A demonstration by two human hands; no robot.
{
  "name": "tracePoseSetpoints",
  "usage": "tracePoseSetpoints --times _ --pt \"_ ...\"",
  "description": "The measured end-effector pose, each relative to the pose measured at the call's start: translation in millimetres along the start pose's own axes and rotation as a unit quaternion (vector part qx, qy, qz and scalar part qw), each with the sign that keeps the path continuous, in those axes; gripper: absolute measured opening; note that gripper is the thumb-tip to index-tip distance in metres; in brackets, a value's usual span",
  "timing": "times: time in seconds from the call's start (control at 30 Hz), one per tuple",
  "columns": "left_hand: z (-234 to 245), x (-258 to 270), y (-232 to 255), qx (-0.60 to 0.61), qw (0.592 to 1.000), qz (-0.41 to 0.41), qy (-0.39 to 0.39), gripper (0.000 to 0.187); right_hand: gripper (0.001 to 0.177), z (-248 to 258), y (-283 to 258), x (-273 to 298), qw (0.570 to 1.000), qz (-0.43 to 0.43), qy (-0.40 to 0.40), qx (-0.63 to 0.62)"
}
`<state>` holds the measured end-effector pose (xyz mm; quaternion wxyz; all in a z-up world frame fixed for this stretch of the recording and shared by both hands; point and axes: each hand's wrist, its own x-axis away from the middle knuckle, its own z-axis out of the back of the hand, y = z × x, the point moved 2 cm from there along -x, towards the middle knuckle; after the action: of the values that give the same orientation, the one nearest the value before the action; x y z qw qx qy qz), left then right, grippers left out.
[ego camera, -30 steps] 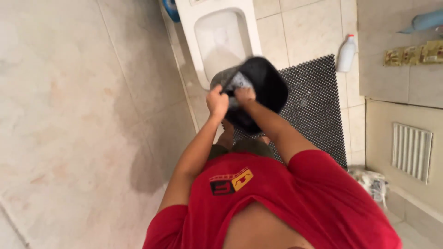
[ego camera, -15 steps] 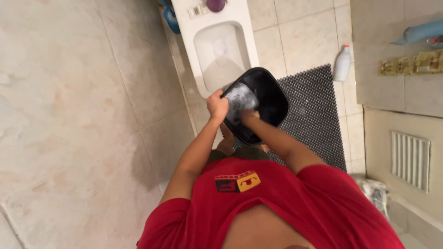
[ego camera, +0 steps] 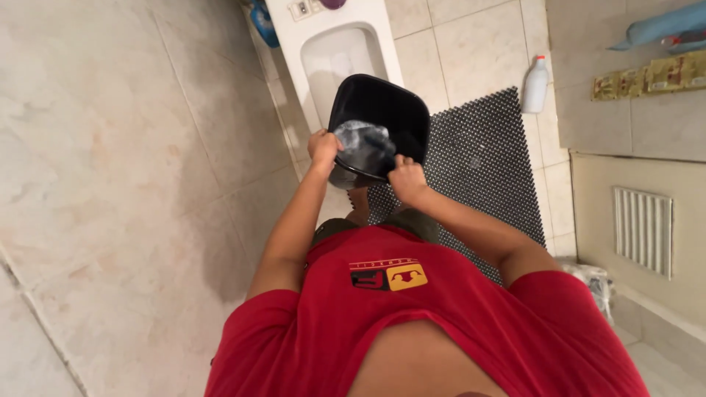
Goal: The recorder is scrubbing and rinsing a black plastic trash can in a bathroom.
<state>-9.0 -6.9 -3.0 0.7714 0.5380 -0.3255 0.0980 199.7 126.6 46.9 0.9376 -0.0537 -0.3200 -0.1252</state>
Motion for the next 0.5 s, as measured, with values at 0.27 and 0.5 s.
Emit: tracePoseSetpoints --times 0.27,0.5 --pt "24 -51 62 -0.133 0.988 -0.023 0.077 0.027 0.025 59 -5 -59 0.972 0.19 0.022 -0.139" --pt "16 -94 130 -0.442 0.896 -0.027 0.012 0.034 0.021 125 6 -89 0.922 0.216 -0.067 -0.313"
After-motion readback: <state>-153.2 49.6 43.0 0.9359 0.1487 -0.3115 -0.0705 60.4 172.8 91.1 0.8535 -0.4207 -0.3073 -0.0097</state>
